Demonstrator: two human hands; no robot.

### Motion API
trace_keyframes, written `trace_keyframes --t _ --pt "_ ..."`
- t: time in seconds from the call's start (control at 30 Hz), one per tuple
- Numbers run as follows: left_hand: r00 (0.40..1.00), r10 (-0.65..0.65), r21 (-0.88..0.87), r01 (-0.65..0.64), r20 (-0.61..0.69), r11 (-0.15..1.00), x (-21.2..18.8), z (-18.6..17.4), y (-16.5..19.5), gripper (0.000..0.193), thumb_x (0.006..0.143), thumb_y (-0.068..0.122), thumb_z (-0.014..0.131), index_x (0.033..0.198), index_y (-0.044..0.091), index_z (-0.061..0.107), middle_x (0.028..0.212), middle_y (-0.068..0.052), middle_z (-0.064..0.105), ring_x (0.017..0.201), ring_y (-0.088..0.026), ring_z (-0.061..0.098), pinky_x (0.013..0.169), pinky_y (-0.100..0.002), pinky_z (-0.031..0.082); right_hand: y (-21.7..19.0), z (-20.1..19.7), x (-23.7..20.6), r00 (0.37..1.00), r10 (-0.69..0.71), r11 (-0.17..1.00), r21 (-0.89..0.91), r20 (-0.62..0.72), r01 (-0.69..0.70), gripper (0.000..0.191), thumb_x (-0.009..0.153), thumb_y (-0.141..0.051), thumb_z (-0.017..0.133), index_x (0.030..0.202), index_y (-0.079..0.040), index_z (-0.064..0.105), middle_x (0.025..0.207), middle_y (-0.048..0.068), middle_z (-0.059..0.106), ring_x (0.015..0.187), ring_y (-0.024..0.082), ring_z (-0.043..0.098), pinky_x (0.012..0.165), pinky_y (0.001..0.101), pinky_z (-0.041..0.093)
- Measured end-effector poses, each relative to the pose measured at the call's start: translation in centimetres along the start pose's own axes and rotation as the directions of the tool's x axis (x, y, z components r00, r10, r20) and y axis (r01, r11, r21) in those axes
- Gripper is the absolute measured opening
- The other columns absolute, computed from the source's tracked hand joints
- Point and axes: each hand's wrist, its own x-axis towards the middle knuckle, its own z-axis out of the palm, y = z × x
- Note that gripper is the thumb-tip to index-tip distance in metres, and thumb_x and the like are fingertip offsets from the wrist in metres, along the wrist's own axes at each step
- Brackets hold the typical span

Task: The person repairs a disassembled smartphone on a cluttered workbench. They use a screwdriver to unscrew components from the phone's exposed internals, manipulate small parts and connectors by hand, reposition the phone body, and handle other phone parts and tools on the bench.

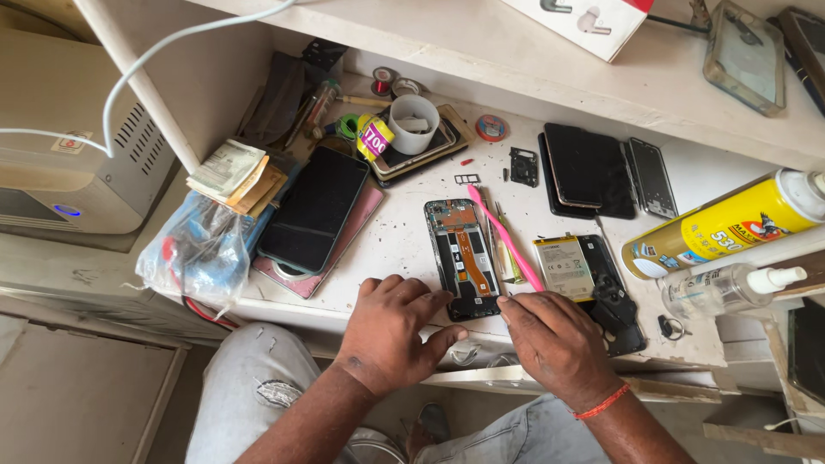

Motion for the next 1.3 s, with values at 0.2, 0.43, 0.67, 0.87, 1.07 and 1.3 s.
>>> trace_keyframes --t 0.2,0.43,0.67,0.87,1.07,1.3 --pt "1.000 -0.006 0.009 0.006 -0.025 1.000 0.5 1.4 -0.3 0.038 0.080 0.043 0.079 0.109 0.018 0.078 0.088 -0.001 0.067 0.085 -0.021 0.062 0.078 -0.041 0.041 1.0 0.3 -1.2 1.000 0.002 0.999 0.050 0.009 -0.003 0.027 0.081 0.002 0.075 0.108 0.002 0.072 0.100 0.010 0.071 0.089 0.026 0.071 0.078 0.0382 0.058" --pt "1.000 0.001 0.042 0.000 -0.031 0.999 0.2 1.7 -0.5 0.038 0.078 0.041 0.080 0.109 0.020 0.079 0.087 0.000 0.064 0.085 -0.020 0.062 0.077 -0.040 0.042 1.1 0.3 -1.1 0.998 0.016 0.997 0.076 0.059 -0.021 0.027 0.080 0.000 0.075 0.107 0.000 0.073 0.100 0.010 0.071 0.089 0.026 0.071 0.077 0.0373 0.059" --pt "0.996 -0.091 0.009 0.091 0.008 0.996 0.4 1.6 0.3 0.030 0.076 0.033 0.080 0.103 0.022 0.080 0.086 -0.001 0.065 0.086 -0.020 0.063 0.078 -0.040 0.042 1.0 -0.2 -0.4 0.985 0.108 0.974 0.182 0.138 -0.132 0.020 0.083 -0.003 0.076 0.103 -0.003 0.076 0.100 0.008 0.071 0.089 0.024 0.072 0.077 0.0347 0.059" --pt "0.981 -0.191 -0.042 0.192 0.025 0.980 0.7 1.3 0.5 0.025 0.075 0.026 0.076 0.099 0.020 0.081 0.092 -0.001 0.069 0.092 -0.020 0.066 0.084 -0.040 0.043 0.4 -0.3 0.8 0.969 0.148 0.954 0.229 0.197 -0.192 0.018 0.081 -0.008 0.077 0.099 -0.003 0.077 0.109 0.009 0.071 0.093 0.023 0.073 0.077 0.0347 0.059" --pt "0.992 -0.108 -0.006 0.108 0.058 0.994 0.3 1.0 0.2 0.023 0.078 0.024 0.075 0.100 0.018 0.081 0.094 -0.002 0.068 0.092 -0.023 0.065 0.079 -0.043 0.043 0.0 0.0 1.1 0.978 0.100 0.969 0.207 0.185 -0.138 0.013 0.080 -0.008 0.078 0.093 -0.004 0.077 0.104 0.009 0.075 0.093 0.026 0.071 0.081 0.0373 0.058" --pt "0.988 0.101 -0.047 -0.096 0.117 0.994 0.6 0.2 -1.4 0.024 0.081 0.023 0.073 0.103 0.016 0.080 0.094 -0.002 0.066 0.088 -0.023 0.066 0.075 -0.041 0.046 0.4 -0.1 1.3 0.972 0.054 0.959 0.258 0.227 -0.113 0.016 0.080 -0.002 0.075 0.096 -0.003 0.078 0.099 0.010 0.075 0.091 0.026 0.071 0.079 0.0373 0.058"
